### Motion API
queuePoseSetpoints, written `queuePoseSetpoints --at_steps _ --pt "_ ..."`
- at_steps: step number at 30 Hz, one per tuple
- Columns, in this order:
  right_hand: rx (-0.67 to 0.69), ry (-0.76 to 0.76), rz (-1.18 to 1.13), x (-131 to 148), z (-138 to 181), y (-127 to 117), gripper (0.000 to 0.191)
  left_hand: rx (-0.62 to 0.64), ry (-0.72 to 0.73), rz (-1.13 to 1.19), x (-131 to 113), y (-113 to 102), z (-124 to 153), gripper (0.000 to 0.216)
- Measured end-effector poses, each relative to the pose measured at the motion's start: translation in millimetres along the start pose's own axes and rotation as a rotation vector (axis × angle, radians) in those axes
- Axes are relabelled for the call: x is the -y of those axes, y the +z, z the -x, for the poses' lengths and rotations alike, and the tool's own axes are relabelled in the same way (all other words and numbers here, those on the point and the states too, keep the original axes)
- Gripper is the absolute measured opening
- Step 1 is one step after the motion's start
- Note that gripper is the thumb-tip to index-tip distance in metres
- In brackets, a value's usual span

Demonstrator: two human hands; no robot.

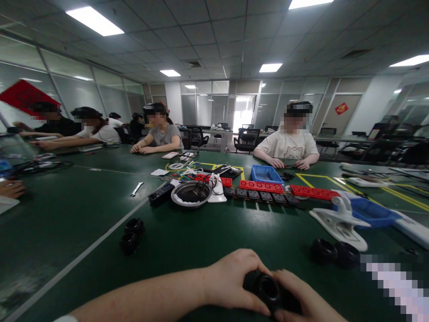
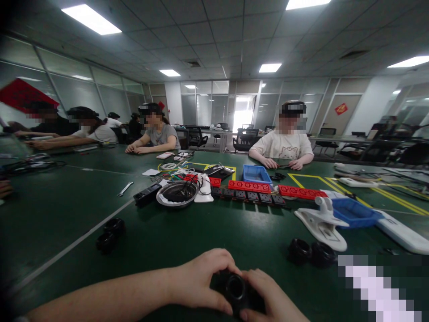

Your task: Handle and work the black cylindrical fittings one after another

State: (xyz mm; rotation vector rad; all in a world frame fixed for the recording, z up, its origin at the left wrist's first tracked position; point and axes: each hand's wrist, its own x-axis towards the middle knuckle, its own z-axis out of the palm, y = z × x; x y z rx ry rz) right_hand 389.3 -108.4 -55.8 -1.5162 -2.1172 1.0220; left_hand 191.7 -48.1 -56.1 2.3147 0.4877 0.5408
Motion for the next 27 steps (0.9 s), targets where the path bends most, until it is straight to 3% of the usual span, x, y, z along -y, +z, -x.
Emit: queuePoseSetpoints --at_steps 4,7,11,15,21,27 --pt "0.012 -0.009 0.023 -0.3 -2.1 -0.9 0.016 0.033 -0.039 -0.004 -2.0 0.3 -0.7 0.047" --pt "-0.023 0.004 0.044 -3.5 -4.3 4.7 0.019 -0.001 -0.109 -0.019 -6.4 6.1 0.5 0.047" --pt "-0.166 0.042 0.262 -2.2 -6.4 15.6 0.025 -0.104 -0.243 -0.062 -13.2 17.6 2.6 0.050" --pt "-0.240 0.041 0.442 4.5 -6.4 19.3 0.030 -0.159 -0.276 -0.097 -14.1 21.7 2.2 0.054" --pt "-0.146 -0.081 0.259 -3.8 -2.2 11.2 0.050 -0.067 -0.142 -0.007 -2.5 13.4 -0.4 0.051" --pt "-0.027 -0.099 0.075 -7.8 -0.5 0.6 0.025 -0.003 -0.032 0.046 2.9 9.2 -0.3 0.051"
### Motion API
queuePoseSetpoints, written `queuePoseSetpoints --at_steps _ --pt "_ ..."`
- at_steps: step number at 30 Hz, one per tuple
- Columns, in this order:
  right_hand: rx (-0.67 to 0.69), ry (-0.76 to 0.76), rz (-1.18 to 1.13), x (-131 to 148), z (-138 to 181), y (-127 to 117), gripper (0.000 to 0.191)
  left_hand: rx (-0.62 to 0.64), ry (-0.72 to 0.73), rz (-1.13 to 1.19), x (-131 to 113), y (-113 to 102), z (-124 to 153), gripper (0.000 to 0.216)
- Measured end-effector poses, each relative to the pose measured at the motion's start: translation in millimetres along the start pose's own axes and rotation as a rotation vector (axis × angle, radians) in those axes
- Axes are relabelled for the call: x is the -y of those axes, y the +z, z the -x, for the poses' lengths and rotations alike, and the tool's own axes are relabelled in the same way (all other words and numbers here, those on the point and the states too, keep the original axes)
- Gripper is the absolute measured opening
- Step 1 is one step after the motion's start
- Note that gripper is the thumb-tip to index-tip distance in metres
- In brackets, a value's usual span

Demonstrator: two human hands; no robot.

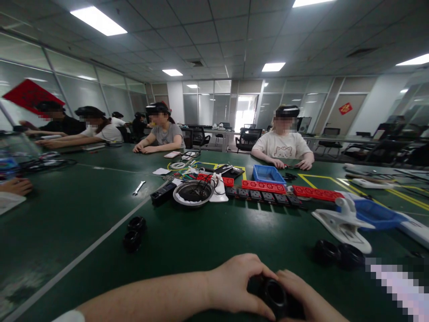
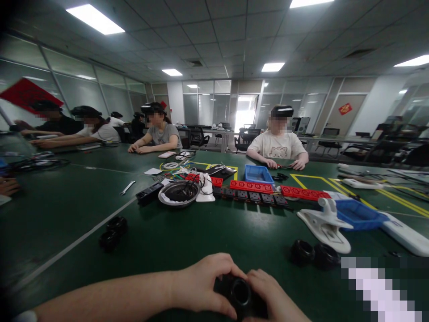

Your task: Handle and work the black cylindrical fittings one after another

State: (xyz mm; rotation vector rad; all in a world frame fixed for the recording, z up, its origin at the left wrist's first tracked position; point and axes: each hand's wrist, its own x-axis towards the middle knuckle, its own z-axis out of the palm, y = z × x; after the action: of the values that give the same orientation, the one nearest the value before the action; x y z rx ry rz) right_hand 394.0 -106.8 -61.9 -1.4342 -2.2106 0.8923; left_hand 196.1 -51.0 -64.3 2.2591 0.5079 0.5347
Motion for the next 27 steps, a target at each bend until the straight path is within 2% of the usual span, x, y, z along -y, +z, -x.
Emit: queuePoseSetpoints --at_steps 3,7,9,12,16,20,22,25,27 --pt "-0.018 0.053 0.043 1.2 -2.1 4.0 0.026 -0.020 -0.040 -0.006 -2.8 2.9 1.2 0.050" --pt "-0.149 0.118 0.269 3.6 -5.4 15.3 0.029 -0.139 -0.172 -0.059 -7.6 12.2 2.6 0.051" --pt "-0.215 0.099 0.364 3.5 -6.0 18.8 0.029 -0.195 -0.222 -0.091 -9.5 16.0 2.6 0.052" --pt "-0.261 0.014 0.383 0.2 -4.8 19.4 0.032 -0.199 -0.224 -0.117 -10.5 16.3 2.0 0.052" --pt "-0.202 -0.086 0.220 -2.5 -0.7 12.1 0.040 -0.107 -0.084 -0.115 -6.8 7.8 1.1 0.051" --pt "-0.027 0.004 0.044 2.2 1.4 1.4 0.020 0.005 0.002 -0.106 -2.6 -0.6 0.7 0.049" --pt "0.018 0.060 0.007 3.0 0.7 0.1 0.017 0.022 0.004 -0.097 -2.4 -1.4 1.1 0.049" --pt "-0.028 0.098 0.054 0.8 -1.3 5.5 0.022 -0.010 -0.032 -0.086 -4.7 3.2 2.2 0.049" --pt "-0.109 0.094 0.156 0.3 -2.6 11.3 0.027 -0.058 -0.118 -0.095 -7.3 8.7 2.8 0.049"
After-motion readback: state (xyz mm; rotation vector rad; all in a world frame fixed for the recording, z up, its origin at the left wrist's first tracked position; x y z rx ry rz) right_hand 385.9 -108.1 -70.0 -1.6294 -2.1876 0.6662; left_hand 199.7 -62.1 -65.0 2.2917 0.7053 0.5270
